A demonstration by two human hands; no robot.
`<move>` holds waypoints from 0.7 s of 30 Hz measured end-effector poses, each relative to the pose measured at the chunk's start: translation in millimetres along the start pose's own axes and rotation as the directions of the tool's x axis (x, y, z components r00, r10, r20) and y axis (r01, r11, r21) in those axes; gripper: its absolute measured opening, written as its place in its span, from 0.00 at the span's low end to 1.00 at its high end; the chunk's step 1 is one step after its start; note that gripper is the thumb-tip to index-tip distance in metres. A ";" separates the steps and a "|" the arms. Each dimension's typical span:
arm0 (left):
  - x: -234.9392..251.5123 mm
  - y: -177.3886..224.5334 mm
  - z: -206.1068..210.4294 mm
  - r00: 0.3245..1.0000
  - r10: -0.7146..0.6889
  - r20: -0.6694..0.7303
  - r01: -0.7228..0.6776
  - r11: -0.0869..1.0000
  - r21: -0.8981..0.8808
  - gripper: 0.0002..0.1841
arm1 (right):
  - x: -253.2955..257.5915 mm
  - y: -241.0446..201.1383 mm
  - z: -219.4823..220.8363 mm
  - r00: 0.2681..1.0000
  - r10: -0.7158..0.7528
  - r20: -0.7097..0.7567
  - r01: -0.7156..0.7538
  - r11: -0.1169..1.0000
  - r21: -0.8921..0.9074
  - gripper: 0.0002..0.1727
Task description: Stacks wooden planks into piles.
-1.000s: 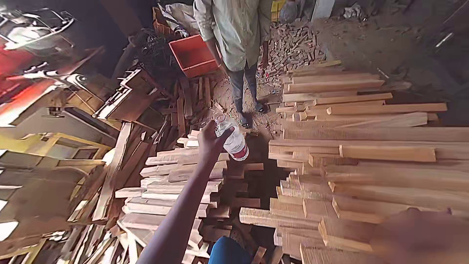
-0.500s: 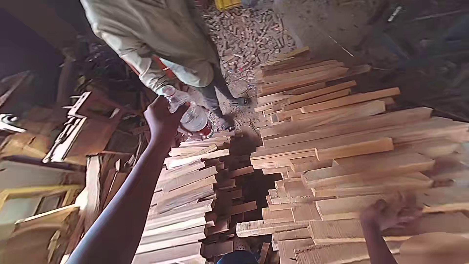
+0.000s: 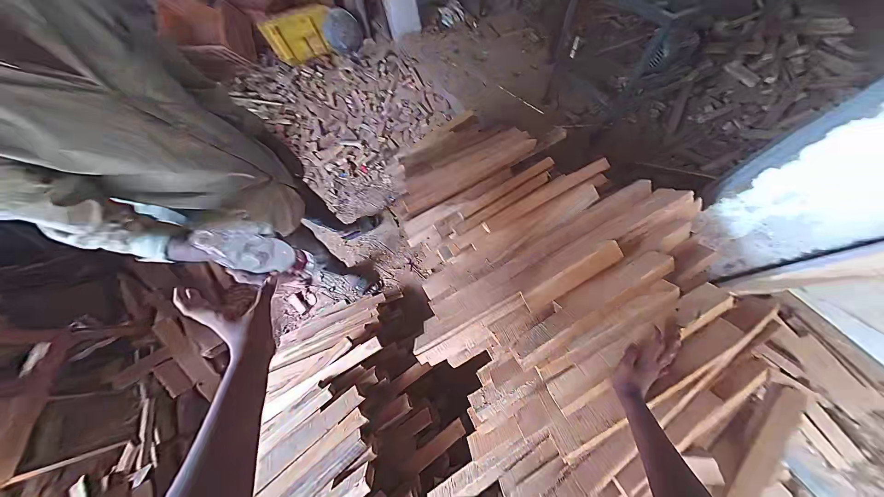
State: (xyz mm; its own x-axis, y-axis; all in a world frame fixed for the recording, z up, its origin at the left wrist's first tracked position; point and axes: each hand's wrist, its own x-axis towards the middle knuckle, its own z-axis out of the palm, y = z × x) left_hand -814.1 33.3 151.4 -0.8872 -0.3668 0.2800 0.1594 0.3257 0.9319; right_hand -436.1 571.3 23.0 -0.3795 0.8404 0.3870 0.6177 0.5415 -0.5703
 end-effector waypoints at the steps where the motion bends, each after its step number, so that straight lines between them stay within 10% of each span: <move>1: -32.7 -9.0 8.3 0.999 -0.034 0.028 0.034 0.999 -0.006 0.63 | -0.9 2.6 -3.6 1.000 -0.010 0.011 0.010 1.000 -0.011 0.40; 6: -265.1 17.0 63.3 0.802 -0.261 0.538 0.177 0.963 0.203 0.45 | 3.9 0.1 -1.1 0.998 0.032 0.063 -0.031 0.999 -0.017 0.35; 10: -428.2 34.5 47.6 0.374 -0.366 0.852 0.034 0.924 0.381 0.46 | 1.3 0.5 -3.8 0.994 0.035 0.106 -0.032 0.999 -0.030 0.33; 15: -507.4 39.2 18.6 -0.171 -0.649 0.742 -0.220 0.759 0.613 0.46 | -3.8 9.4 -7.3 0.987 0.078 0.143 -0.074 0.997 -0.035 0.30; 21: -530.2 11.7 22.1 -0.232 -0.621 0.749 -0.082 0.780 0.621 0.43 | 3.8 4.8 -11.2 0.984 -0.133 0.121 0.136 0.990 -0.019 0.29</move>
State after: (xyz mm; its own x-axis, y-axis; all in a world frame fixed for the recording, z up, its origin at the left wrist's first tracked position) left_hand -351.4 250.9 8.7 -0.2177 0.5356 -0.8159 -0.0716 0.8250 0.5606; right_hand -426.9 576.8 29.8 -0.5387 0.7574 0.3691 0.5729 0.6505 -0.4986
